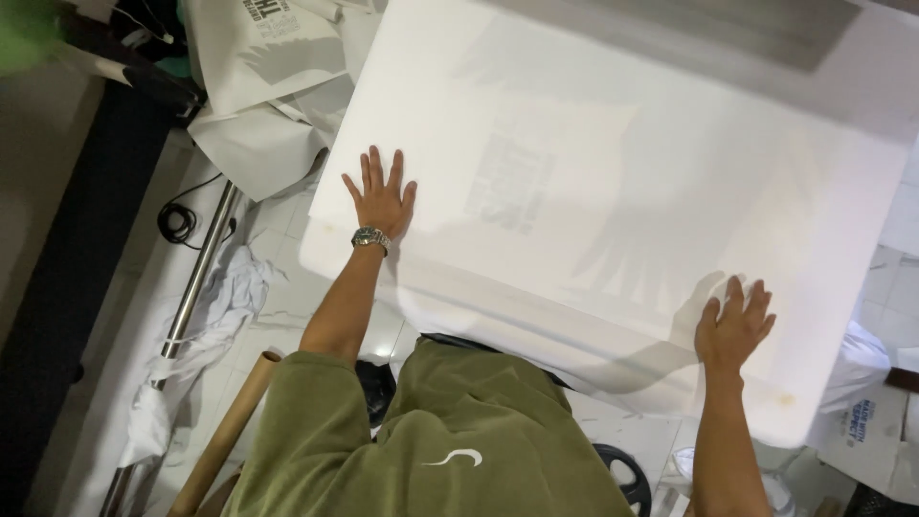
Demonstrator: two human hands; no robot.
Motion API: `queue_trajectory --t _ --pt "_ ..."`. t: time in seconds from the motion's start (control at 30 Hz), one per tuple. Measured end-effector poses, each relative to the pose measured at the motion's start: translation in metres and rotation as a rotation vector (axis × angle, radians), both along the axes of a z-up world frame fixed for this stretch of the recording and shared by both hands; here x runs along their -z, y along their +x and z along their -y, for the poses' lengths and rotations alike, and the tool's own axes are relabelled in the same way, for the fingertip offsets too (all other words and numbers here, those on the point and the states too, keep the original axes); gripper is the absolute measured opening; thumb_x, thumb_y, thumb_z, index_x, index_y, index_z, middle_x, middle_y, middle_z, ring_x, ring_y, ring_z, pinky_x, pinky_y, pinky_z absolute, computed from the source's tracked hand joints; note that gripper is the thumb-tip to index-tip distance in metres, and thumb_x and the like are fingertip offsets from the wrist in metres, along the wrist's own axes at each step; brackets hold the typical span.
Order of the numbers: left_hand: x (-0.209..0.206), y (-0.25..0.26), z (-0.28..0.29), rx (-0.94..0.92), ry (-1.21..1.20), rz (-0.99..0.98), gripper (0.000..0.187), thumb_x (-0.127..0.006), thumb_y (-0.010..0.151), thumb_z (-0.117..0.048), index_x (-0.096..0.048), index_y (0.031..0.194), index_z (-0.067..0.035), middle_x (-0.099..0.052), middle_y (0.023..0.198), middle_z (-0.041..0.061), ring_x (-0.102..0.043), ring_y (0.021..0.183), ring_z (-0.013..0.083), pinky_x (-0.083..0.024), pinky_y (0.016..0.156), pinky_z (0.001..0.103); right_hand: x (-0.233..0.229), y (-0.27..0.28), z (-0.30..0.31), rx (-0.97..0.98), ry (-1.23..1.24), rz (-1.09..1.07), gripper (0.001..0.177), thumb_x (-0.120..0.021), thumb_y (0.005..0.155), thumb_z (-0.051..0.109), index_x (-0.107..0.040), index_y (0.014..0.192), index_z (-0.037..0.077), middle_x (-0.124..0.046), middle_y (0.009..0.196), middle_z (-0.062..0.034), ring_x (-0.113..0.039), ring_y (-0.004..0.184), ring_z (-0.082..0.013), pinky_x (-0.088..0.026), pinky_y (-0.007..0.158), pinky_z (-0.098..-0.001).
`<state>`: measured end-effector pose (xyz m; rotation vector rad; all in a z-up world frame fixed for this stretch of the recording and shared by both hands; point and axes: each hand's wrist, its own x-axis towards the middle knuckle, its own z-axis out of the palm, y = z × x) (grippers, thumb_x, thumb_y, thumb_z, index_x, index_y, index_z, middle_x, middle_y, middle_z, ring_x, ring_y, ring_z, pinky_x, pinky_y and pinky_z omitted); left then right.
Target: Operating a manual heat press machine to transfer designs from printed paper onto fabric garments.
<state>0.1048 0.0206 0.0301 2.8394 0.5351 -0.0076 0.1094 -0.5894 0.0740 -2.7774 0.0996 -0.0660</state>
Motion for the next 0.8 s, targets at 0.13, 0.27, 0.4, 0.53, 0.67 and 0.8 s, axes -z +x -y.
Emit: queue_trajectory --t 0.13,0.27,0.4,0.53,0.67,0.8 --pt "-0.016 0.007 -0.027 -0.019 -0.067 -0.037 0.073 -0.022 0.105 -0.057 -0.012 0.166 -0.018 -0.005 0.173 0.010 -0.002 0.159 0.0293 0.005 0.123 0.063 0.026 0.011 -0.024 -0.056 0.050 0.015 0.051 -0.044 0.107 0.018 -0.046 0.157 0.007 -0.024 0.168 -0.0221 -0.016 0.154 -0.0451 -0.004 0.118 -0.0682" --pt "-0.012 0.012 -0.056 -0.047 -0.076 -0.088 0.077 -0.019 0.104 -0.060 -0.005 0.166 -0.016 -0.001 0.174 0.005 0.002 0.160 0.0233 0.007 0.125 0.056 0.027 0.016 -0.045 -0.086 0.044 -0.007 0.052 -0.045 0.107 0.018 -0.044 0.158 0.007 -0.022 0.168 -0.0210 -0.014 0.154 -0.0450 -0.003 0.116 -0.0714" --pt "0.007 0.017 -0.092 -0.044 -0.129 0.019 0.079 -0.034 0.106 -0.055 -0.007 0.164 -0.009 -0.011 0.172 0.007 -0.013 0.158 0.0247 -0.022 0.123 0.051 0.020 0.021 -0.074 -0.093 0.065 -0.050 0.056 -0.040 0.107 0.027 -0.039 0.160 0.009 -0.020 0.169 -0.0222 -0.010 0.155 -0.0449 0.000 0.116 -0.0702" --pt "-0.019 0.011 -0.110 -0.132 -0.325 -0.116 0.082 -0.030 0.100 -0.063 -0.015 0.161 -0.012 -0.035 0.164 0.014 -0.046 0.141 0.0358 -0.051 0.095 0.058 0.026 0.023 -0.092 -0.127 0.042 -0.053 0.058 -0.039 0.107 0.029 -0.037 0.161 0.011 -0.018 0.170 -0.0220 -0.010 0.155 -0.0456 0.000 0.116 -0.0713" --pt "0.017 0.010 -0.130 -0.156 -0.215 -0.127 0.087 -0.028 0.100 -0.068 -0.020 0.161 -0.007 -0.036 0.161 0.023 -0.033 0.148 0.0385 -0.027 0.113 0.065 0.030 0.026 -0.104 -0.150 0.013 -0.009 0.056 -0.040 0.109 0.029 -0.037 0.162 0.011 -0.020 0.169 -0.0237 -0.012 0.154 -0.0464 -0.001 0.116 -0.0719" --pt "0.045 0.014 -0.109 -0.210 0.072 0.258 0.061 -0.055 0.104 -0.050 -0.051 0.144 -0.004 -0.058 0.134 0.018 -0.060 0.117 0.0363 -0.047 0.091 0.052 0.035 0.030 -0.114 -0.112 -0.007 -0.015 0.057 -0.044 0.107 0.026 -0.036 0.162 0.012 -0.020 0.168 -0.0224 -0.013 0.154 -0.0468 -0.003 0.117 -0.0715"
